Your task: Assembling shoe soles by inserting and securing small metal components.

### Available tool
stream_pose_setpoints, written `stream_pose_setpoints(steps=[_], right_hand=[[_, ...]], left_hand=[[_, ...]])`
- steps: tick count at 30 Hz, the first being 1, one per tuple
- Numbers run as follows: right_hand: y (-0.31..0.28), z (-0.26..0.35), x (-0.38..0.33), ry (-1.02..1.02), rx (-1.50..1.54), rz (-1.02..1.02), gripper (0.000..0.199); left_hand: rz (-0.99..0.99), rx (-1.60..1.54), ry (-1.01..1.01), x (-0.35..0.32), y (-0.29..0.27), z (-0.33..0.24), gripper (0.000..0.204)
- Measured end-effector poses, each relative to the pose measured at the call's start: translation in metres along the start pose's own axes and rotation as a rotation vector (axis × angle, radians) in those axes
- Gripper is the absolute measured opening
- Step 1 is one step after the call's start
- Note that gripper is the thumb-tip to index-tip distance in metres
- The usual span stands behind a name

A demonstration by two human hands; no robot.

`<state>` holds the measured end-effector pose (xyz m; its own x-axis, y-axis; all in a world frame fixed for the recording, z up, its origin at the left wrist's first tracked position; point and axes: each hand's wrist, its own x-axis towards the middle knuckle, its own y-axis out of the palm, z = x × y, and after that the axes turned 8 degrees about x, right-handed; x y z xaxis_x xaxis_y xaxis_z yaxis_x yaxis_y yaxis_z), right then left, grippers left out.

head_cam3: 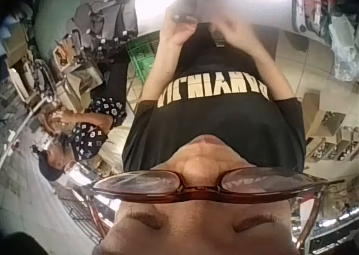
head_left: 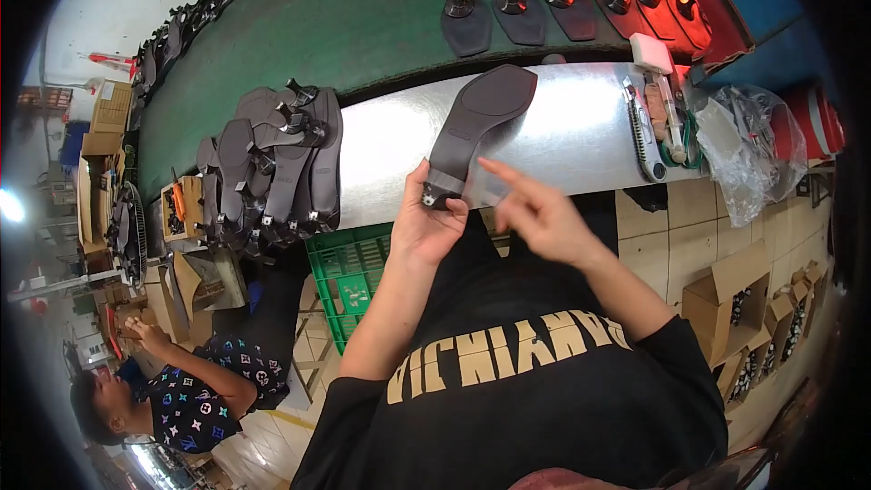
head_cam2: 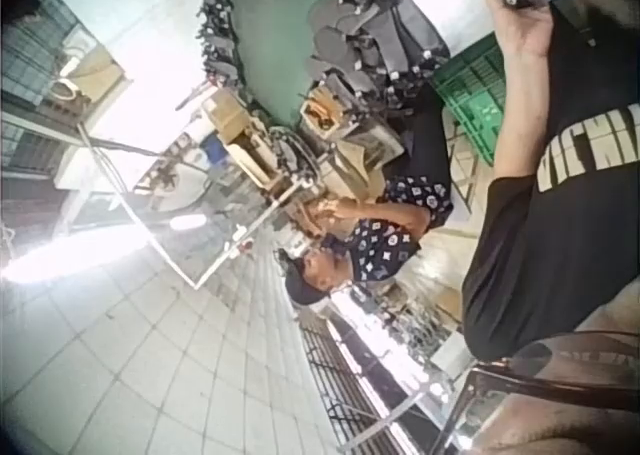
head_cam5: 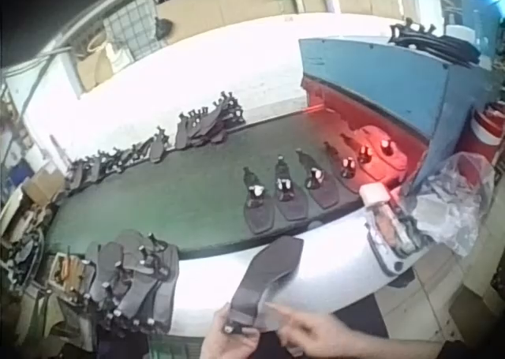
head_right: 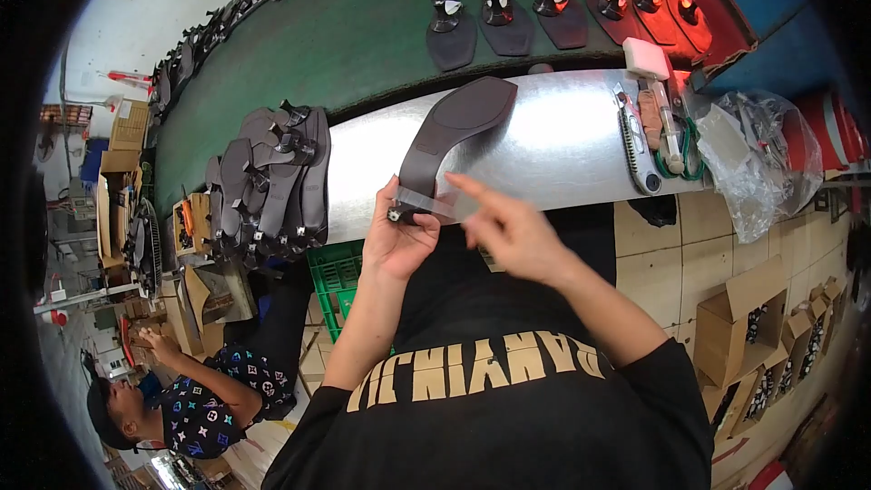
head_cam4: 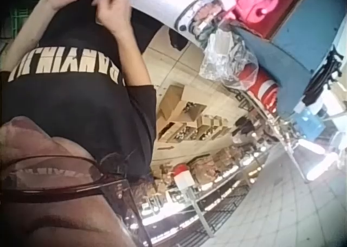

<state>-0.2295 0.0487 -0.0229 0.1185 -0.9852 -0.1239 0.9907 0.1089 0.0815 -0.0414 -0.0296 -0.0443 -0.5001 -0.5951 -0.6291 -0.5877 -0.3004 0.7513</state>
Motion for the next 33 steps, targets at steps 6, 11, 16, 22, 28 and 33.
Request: stream_pose_setpoints(steps=[6,11,16,22,28,33], right_hand=[[0.027,-0.032,0.002,-0.112,-0.036,-0.083,0.045],[0.024,-0.030,0.005,0.002,0.314,-0.050,0.035],[0.012,-0.021,0.006,0.298,0.801,-0.014,0.034],[0.030,-0.009,-0.005,0.262,0.457,0.201,0.064],[0.030,-0.001,-0.005,0.403,0.788,0.081,0.040],[0.020,0.006,-0.006,0.143,0.505,0.070,0.025]], left_hand=[[0.021,0.007,-0.032,0.003,-0.009,0.011,0.025],[-0.105,0.090,0.048,-0.007,0.008,0.010,0.023],[-0.098,0.161,0.092,-0.008,0.002,0.004,0.027],[-0.180,0.643,0.656,-0.011,0.001,0.009,0.054],[-0.172,0.826,1.006,-0.020,0.004,0.014,0.064],[-0.215,0.815,1.014,-0.029,0.009,0.005,0.072]])
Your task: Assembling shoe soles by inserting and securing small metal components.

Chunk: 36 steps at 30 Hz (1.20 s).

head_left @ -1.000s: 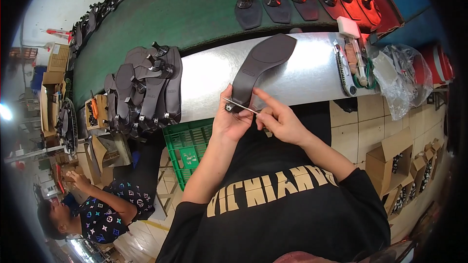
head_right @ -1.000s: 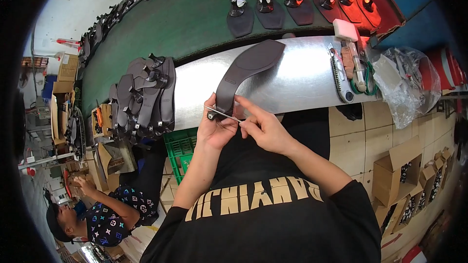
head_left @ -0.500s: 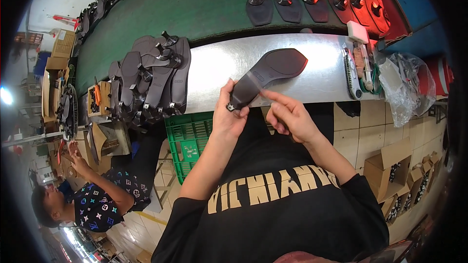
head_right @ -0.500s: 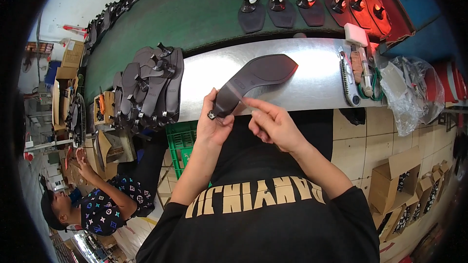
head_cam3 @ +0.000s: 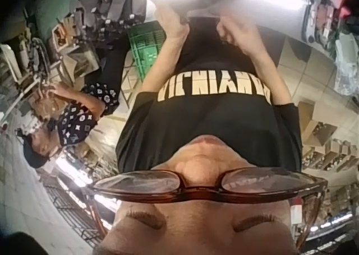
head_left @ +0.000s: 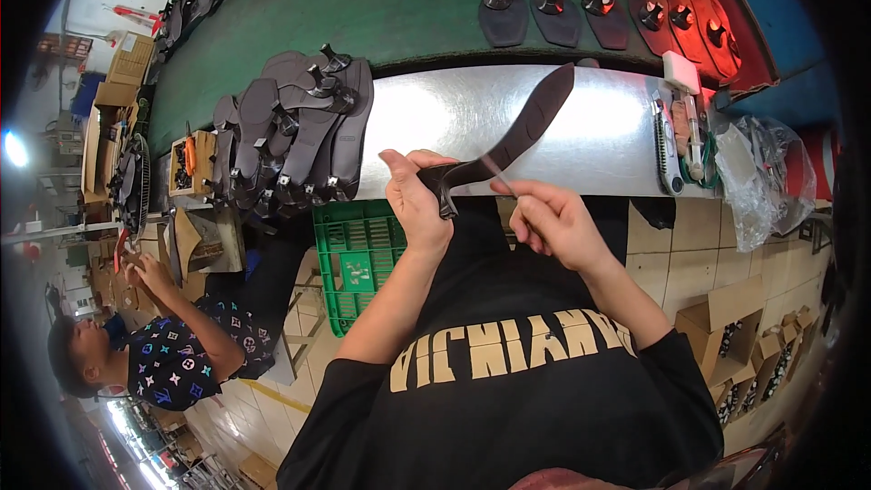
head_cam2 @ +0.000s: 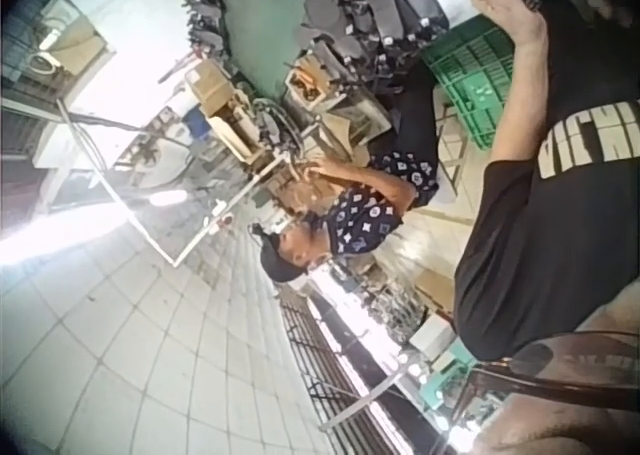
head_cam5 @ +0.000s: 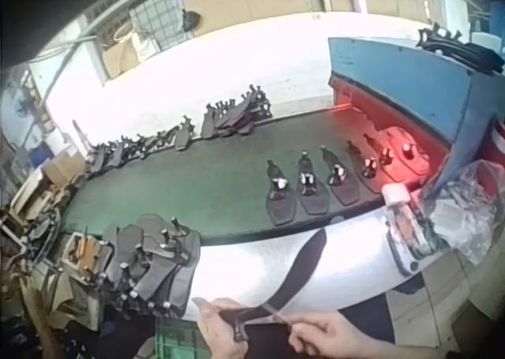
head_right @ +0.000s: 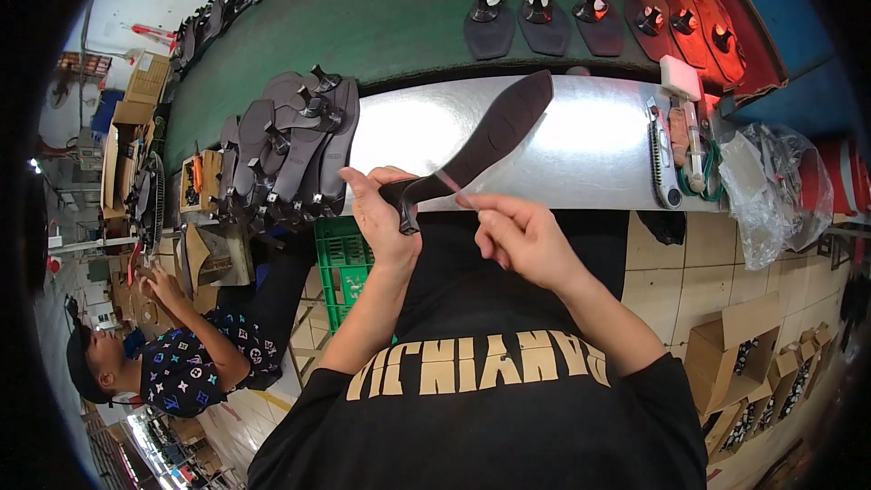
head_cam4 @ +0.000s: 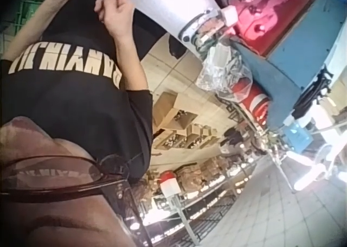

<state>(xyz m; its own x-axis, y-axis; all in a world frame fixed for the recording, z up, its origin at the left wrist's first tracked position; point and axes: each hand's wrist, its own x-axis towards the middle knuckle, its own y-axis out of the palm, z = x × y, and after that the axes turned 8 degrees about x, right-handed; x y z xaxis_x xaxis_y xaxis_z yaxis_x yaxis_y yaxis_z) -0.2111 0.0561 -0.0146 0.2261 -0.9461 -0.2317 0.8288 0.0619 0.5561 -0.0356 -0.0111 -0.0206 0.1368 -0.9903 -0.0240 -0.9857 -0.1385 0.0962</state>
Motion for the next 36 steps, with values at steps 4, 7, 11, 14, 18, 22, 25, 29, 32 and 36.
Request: stream_pose_setpoints(steps=[4,7,11,14,18,22,25,29,32,36], right_hand=[[0.003,-0.012,0.005,-0.527,-0.835,-0.102,0.010],[0.013,-0.021,0.007,-0.689,-0.941,-0.100,0.011],[0.025,-0.016,0.000,-0.690,-0.849,0.039,0.011],[0.028,-0.016,-0.004,-0.705,-0.872,0.055,0.010],[0.013,-0.014,0.010,-0.594,-0.949,-0.164,0.003],[0.019,-0.030,0.012,-0.581,-0.885,-0.139,0.004],[0.026,-0.024,0.005,-0.611,-0.951,-0.076,0.005],[0.024,-0.023,0.001,-0.581,-0.960,-0.025,0.006],[0.019,-0.034,0.000,-0.668,-1.029,0.038,0.006],[0.031,-0.038,-0.007,-0.573,-0.935,0.058,0.007]], left_hand=[[0.035,0.109,0.154,0.000,0.005,-0.011,0.084],[-0.006,-0.016,0.002,0.001,0.011,-0.014,0.084],[0.055,-0.149,-0.155,0.006,-0.003,-0.002,0.077],[0.081,-0.612,-0.638,0.016,0.003,-0.005,0.063],[0.042,-0.780,-0.901,0.007,0.015,-0.006,0.062],[0.204,-0.840,-0.741,0.006,0.009,0.017,0.034],[0.145,-0.876,-0.720,0.009,0.009,0.021,0.029],[0.224,-0.885,-0.714,0.006,0.005,0.024,0.031],[0.125,-0.857,-0.817,0.010,0.007,0.030,0.041],[0.056,-0.818,-0.926,0.025,0.003,0.026,0.053]])
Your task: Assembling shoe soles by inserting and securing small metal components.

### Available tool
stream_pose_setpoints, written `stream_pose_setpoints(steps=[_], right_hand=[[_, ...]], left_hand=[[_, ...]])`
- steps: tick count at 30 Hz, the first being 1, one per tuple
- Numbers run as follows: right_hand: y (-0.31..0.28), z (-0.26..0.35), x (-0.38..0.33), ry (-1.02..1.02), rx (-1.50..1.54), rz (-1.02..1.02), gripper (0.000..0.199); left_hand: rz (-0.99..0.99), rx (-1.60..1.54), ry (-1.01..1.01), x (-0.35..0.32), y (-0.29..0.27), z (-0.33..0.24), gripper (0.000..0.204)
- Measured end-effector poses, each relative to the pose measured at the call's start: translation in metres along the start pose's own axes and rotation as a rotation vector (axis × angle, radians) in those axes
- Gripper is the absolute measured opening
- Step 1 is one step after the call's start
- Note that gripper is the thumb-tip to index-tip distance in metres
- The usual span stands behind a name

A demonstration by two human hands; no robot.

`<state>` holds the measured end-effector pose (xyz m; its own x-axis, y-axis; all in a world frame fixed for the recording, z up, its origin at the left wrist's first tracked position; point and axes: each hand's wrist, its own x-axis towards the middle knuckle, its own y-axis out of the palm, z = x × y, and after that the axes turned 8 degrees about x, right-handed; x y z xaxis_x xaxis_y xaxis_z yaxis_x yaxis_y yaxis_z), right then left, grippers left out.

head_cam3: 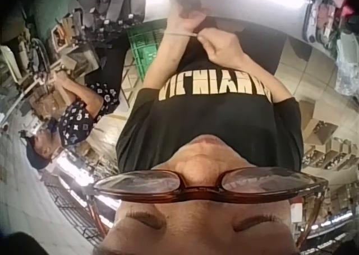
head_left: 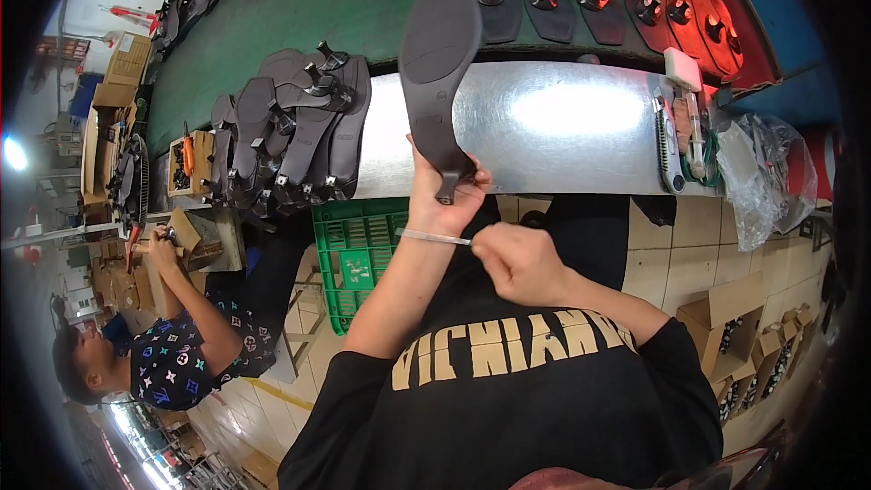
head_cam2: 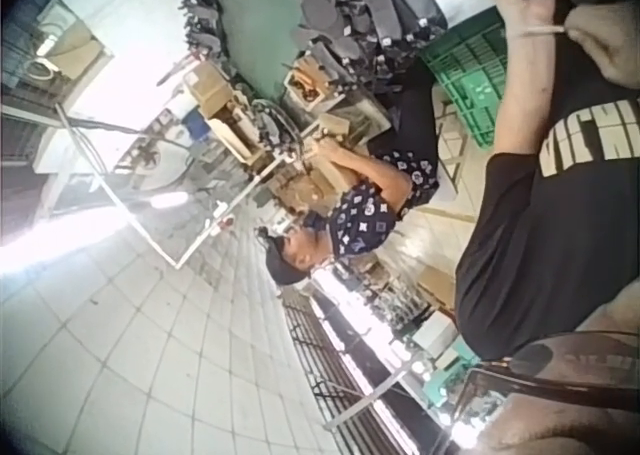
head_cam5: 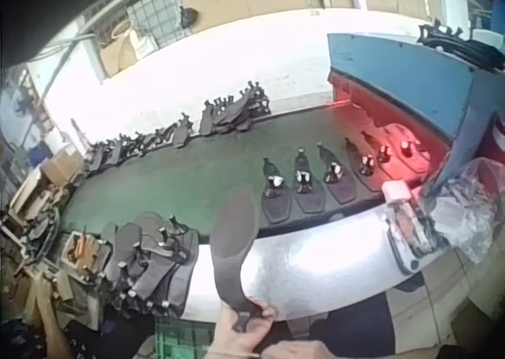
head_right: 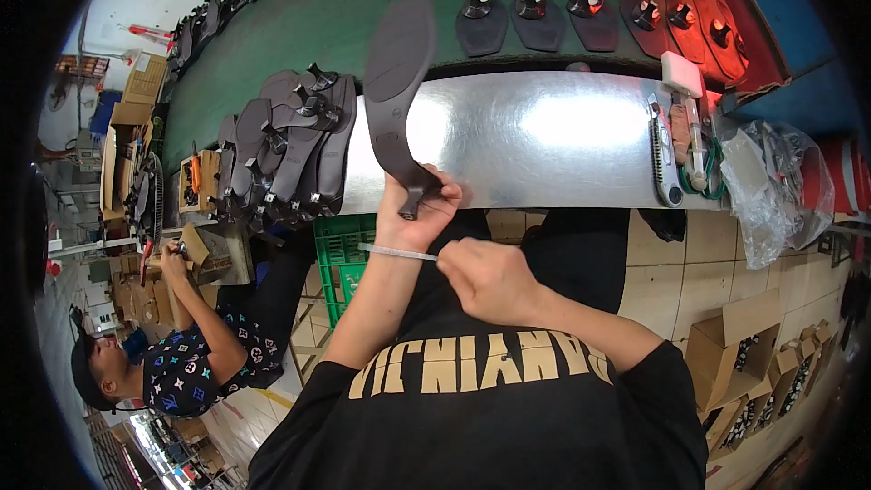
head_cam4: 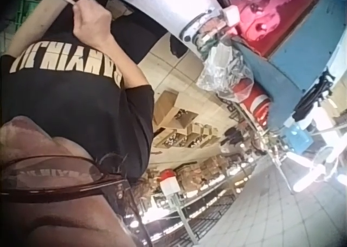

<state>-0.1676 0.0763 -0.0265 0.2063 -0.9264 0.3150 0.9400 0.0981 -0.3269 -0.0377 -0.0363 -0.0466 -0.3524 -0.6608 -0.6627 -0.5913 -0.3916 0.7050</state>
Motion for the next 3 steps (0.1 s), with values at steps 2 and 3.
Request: stream_pose_setpoints(steps=[2,3], right_hand=[[-0.0099,-0.0051,0.0087,-0.001,-0.014,-0.104,0.005],[-0.0085,-0.0044,0.0090,-0.003,-0.011,-0.103,0.005]], left_hand=[[-0.020,0.126,0.053,-0.0002,0.0058,-0.0026,0.061],[0.049,0.172,0.031,0.0002,0.0010,-0.0060,0.063]])
